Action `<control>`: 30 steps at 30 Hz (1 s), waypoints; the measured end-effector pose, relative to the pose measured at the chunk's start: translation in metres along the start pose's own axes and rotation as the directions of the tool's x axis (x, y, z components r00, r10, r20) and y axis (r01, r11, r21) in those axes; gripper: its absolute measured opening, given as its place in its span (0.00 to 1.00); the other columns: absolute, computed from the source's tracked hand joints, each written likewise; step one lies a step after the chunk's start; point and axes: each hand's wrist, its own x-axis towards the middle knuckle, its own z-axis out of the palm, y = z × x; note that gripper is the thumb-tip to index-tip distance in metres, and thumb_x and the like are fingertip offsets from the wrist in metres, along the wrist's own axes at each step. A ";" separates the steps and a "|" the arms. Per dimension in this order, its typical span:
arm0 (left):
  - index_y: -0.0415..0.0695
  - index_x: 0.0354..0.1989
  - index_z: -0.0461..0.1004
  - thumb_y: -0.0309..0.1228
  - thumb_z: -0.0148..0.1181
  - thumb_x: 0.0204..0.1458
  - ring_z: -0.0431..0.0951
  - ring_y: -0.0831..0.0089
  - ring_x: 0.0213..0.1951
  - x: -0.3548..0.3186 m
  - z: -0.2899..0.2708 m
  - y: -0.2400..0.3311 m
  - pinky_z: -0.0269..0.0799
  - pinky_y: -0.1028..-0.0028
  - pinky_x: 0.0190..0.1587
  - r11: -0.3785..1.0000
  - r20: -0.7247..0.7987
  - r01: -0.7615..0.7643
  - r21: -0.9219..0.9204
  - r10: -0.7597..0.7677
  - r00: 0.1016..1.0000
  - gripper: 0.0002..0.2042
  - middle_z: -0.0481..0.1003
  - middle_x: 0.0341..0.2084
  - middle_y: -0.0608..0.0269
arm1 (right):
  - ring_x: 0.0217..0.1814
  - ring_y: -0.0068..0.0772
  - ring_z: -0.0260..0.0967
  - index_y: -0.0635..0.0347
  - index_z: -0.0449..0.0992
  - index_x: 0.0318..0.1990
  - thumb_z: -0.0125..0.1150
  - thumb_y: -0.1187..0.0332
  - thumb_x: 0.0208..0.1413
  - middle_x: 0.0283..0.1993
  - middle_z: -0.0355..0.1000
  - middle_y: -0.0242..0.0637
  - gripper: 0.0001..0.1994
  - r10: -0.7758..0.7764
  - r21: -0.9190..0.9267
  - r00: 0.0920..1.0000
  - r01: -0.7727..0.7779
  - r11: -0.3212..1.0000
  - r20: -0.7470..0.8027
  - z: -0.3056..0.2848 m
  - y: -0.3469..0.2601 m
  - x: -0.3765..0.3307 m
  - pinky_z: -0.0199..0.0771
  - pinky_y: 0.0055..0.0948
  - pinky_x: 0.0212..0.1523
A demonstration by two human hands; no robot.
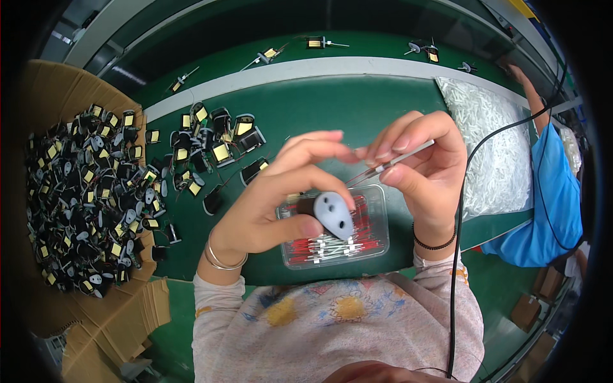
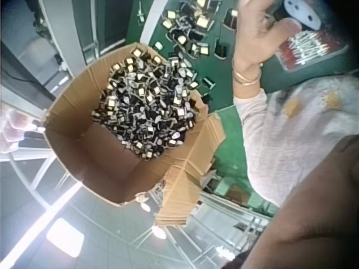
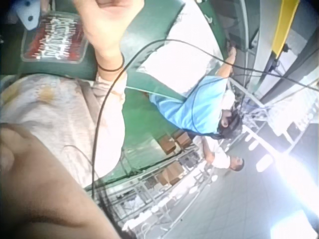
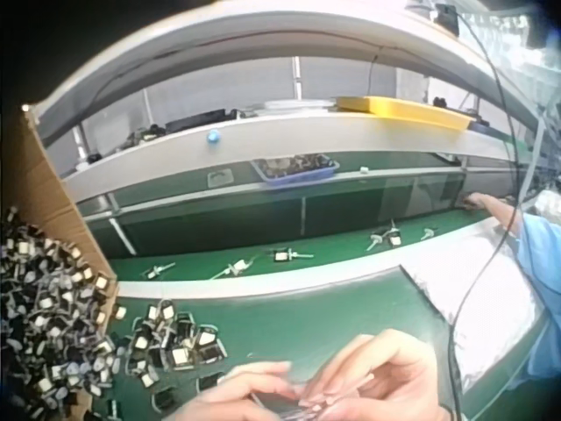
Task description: The person assembles small electrical components by hand, inserting thin wire leads into a blue plastic housing and securing them.
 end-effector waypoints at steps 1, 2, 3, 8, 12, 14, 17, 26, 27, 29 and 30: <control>0.43 0.37 0.76 0.45 0.60 0.45 0.58 0.55 0.58 0.001 -0.001 0.001 0.50 0.59 0.59 1.000 0.047 0.021 0.002 -0.021 0.999 0.18 0.69 0.45 0.55 | 0.42 0.33 0.72 0.69 0.68 0.39 0.60 0.86 0.44 0.38 0.70 0.44 0.14 -0.009 -0.046 1.000 0.010 0.999 0.019 0.001 0.000 0.000 0.75 0.31 0.46; 0.42 0.37 0.76 0.44 0.61 0.44 0.60 0.56 0.56 0.001 -0.003 0.002 0.52 0.60 0.58 0.999 0.093 0.041 0.005 -0.041 0.995 0.18 0.69 0.42 0.57 | 0.42 0.33 0.72 0.69 0.68 0.39 0.60 0.86 0.44 0.38 0.70 0.44 0.14 -0.017 -0.092 0.999 0.021 0.996 0.038 0.002 0.000 0.000 0.75 0.31 0.47; 0.42 0.37 0.76 0.44 0.61 0.44 0.60 0.56 0.56 0.000 -0.004 0.002 0.52 0.60 0.58 0.999 0.091 0.043 0.004 -0.043 0.995 0.18 0.69 0.42 0.57 | 0.41 0.33 0.72 0.69 0.70 0.39 0.60 0.86 0.43 0.37 0.70 0.43 0.13 0.015 -0.116 0.999 -0.009 0.993 0.049 0.002 -0.002 0.000 0.75 0.31 0.45; 0.41 0.36 0.76 0.42 0.63 0.43 0.66 0.57 0.52 0.001 -0.006 0.003 0.60 0.62 0.54 0.999 0.079 0.036 0.025 -0.038 0.996 0.18 0.71 0.38 0.59 | 0.39 0.32 0.72 0.69 0.72 0.35 0.60 0.84 0.43 0.35 0.71 0.43 0.10 0.121 -0.426 0.978 -0.038 0.904 0.169 -0.001 -0.015 0.003 0.74 0.28 0.42; 0.36 0.34 0.75 0.42 0.62 0.44 0.70 0.58 0.48 0.002 0.000 0.001 0.63 0.65 0.50 0.994 -0.034 -0.034 0.108 0.038 0.999 0.19 0.73 0.36 0.53 | 0.36 0.33 0.72 0.69 0.69 0.37 0.61 0.82 0.44 0.34 0.71 0.45 0.11 -0.179 -0.326 0.970 0.118 0.938 -0.163 -0.002 -0.024 -0.004 0.74 0.27 0.38; 0.35 0.39 0.72 0.31 0.63 0.44 0.74 0.57 0.44 -0.001 0.010 0.000 0.65 0.63 0.49 0.958 -0.257 0.012 0.286 0.065 0.964 0.16 0.76 0.36 0.50 | 0.33 0.35 0.72 0.70 0.69 0.37 0.62 0.83 0.42 0.32 0.71 0.46 0.13 -0.289 -0.356 0.947 0.226 0.907 -0.137 0.003 -0.025 -0.008 0.75 0.29 0.36; 0.37 0.41 0.72 0.24 0.65 0.39 0.77 0.62 0.40 0.002 0.010 -0.012 0.68 0.64 0.47 0.912 -0.225 -0.159 0.379 0.257 0.940 0.17 0.77 0.36 0.53 | 0.31 0.38 0.69 0.65 0.65 0.35 0.59 0.73 0.49 0.27 0.67 0.42 0.09 -0.319 -0.584 0.948 0.253 0.772 -0.012 0.013 -0.029 -0.013 0.75 0.31 0.31; 0.41 0.39 0.73 0.20 0.63 0.34 0.79 0.64 0.40 0.002 0.015 -0.013 0.65 0.64 0.48 0.839 -0.200 -0.258 0.479 0.390 0.899 0.18 0.79 0.35 0.58 | 0.31 0.40 0.70 0.65 0.66 0.33 0.61 0.77 0.46 0.27 0.68 0.44 0.09 -0.262 -0.655 0.958 0.271 0.706 0.115 0.013 -0.032 -0.012 0.73 0.30 0.31; 0.41 0.39 0.73 0.19 0.62 0.34 0.79 0.64 0.40 0.002 0.015 -0.013 0.65 0.63 0.49 0.841 -0.197 -0.248 0.481 0.380 0.904 0.18 0.79 0.34 0.57 | 0.31 0.40 0.70 0.66 0.66 0.33 0.61 0.77 0.45 0.27 0.69 0.44 0.09 -0.258 -0.658 0.959 0.268 0.703 0.115 0.014 -0.032 -0.012 0.73 0.30 0.31; 0.41 0.39 0.73 0.19 0.63 0.35 0.79 0.64 0.40 0.001 0.016 -0.010 0.64 0.63 0.49 0.833 -0.193 -0.245 0.495 0.381 0.904 0.18 0.79 0.34 0.58 | 0.31 0.40 0.71 0.66 0.67 0.32 0.63 0.78 0.43 0.26 0.69 0.44 0.10 -0.267 -0.679 0.956 0.274 0.681 0.118 0.017 -0.032 -0.012 0.73 0.31 0.31; 0.41 0.39 0.73 0.20 0.63 0.35 0.79 0.64 0.40 0.001 0.016 -0.009 0.64 0.63 0.49 0.826 -0.192 -0.241 0.510 0.382 0.904 0.17 0.79 0.34 0.58 | 0.30 0.40 0.71 0.67 0.68 0.32 0.63 0.79 0.42 0.26 0.69 0.44 0.10 -0.274 -0.687 0.955 0.277 0.671 0.117 0.018 -0.033 -0.012 0.73 0.31 0.31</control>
